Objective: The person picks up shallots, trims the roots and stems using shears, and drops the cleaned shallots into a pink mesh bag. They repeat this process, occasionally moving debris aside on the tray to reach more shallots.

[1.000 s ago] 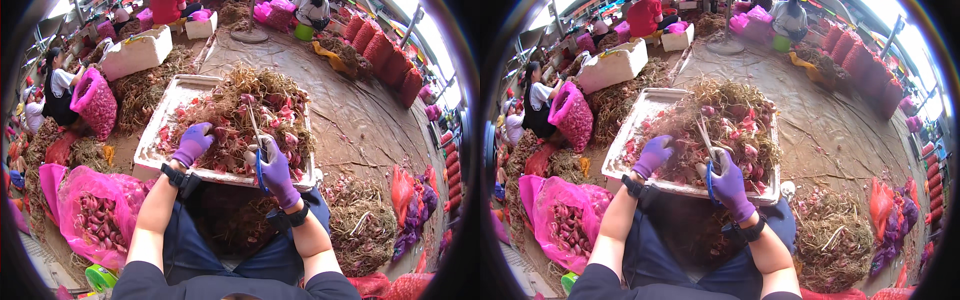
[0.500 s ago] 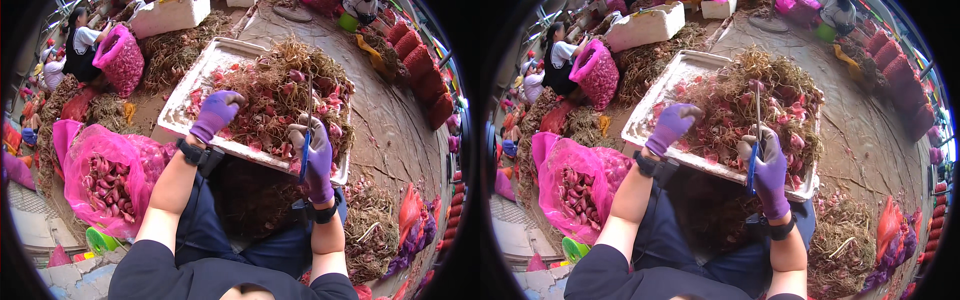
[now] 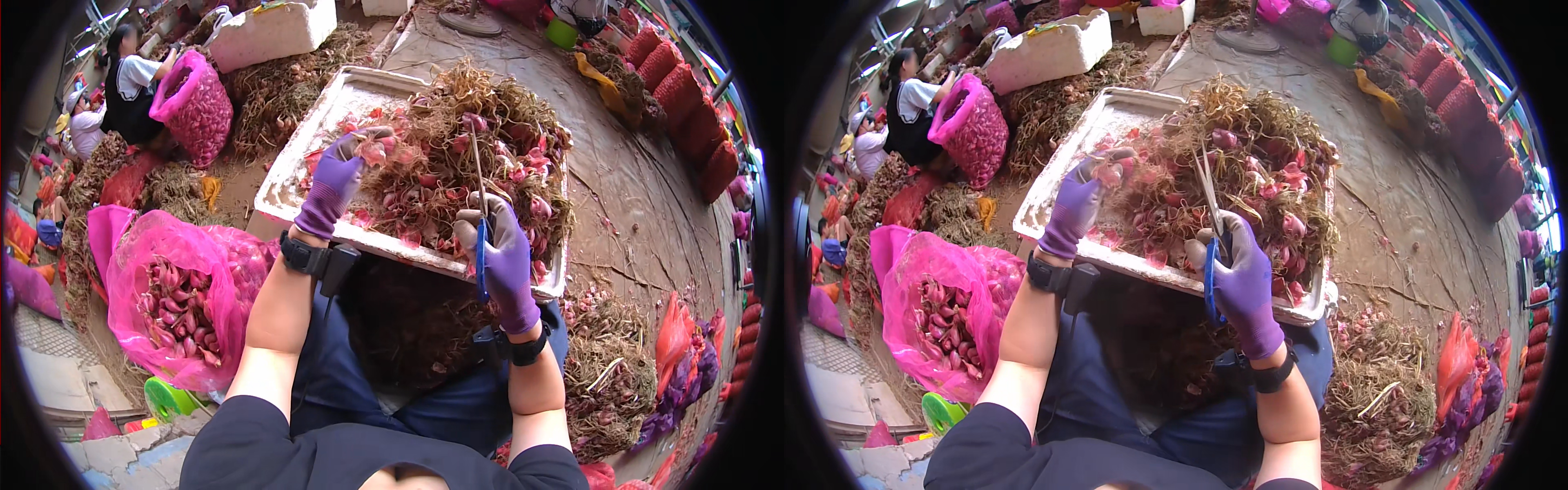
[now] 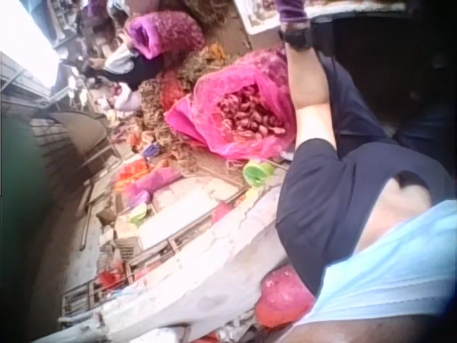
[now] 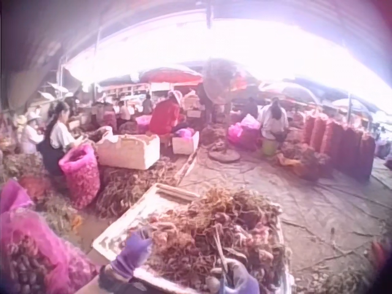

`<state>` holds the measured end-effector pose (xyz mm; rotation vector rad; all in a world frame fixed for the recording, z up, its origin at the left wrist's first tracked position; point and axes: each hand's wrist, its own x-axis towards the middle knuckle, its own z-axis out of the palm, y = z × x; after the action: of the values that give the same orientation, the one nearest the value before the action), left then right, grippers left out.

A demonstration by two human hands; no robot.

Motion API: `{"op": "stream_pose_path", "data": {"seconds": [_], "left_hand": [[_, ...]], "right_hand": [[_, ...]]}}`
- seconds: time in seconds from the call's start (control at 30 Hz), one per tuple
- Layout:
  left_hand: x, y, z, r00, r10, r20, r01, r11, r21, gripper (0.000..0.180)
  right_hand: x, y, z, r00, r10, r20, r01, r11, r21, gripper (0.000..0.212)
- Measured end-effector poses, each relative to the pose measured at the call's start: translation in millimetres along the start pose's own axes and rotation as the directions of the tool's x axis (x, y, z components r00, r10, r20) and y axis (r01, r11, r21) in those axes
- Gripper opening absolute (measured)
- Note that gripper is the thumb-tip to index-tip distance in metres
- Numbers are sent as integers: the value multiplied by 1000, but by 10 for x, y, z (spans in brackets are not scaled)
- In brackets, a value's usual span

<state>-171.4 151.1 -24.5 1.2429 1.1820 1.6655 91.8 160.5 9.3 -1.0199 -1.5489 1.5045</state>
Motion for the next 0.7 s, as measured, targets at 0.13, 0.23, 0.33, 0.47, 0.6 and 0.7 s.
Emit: {"op": "stream_pose_path", "data": {"seconds": [0.13,0.23,0.33,0.47,0.6,0.7], "left_hand": [[-59,-301,12,981,-178,79,195,919,-342,41],[-138,37,392,947,-173,270,244,934,-261,52],[-194,43,606,914,-232,333,267,962,-62,56],[-267,-88,808,943,-198,268,213,977,-27,44],[-276,-129,858,972,-61,229,18,983,185,31],[-328,-78,957,983,-45,176,30,996,85,30]], "right_hand": [[-9,-16,53,999,-49,-3,49,999,-4,53],[45,72,5,993,-104,-62,102,994,-40,53],[77,86,59,965,-245,-91,224,956,-192,50],[139,97,57,982,-175,-78,166,980,-109,46],[175,166,26,998,-68,-8,68,988,136,42],[193,155,-49,998,22,57,-41,935,352,41]]}}
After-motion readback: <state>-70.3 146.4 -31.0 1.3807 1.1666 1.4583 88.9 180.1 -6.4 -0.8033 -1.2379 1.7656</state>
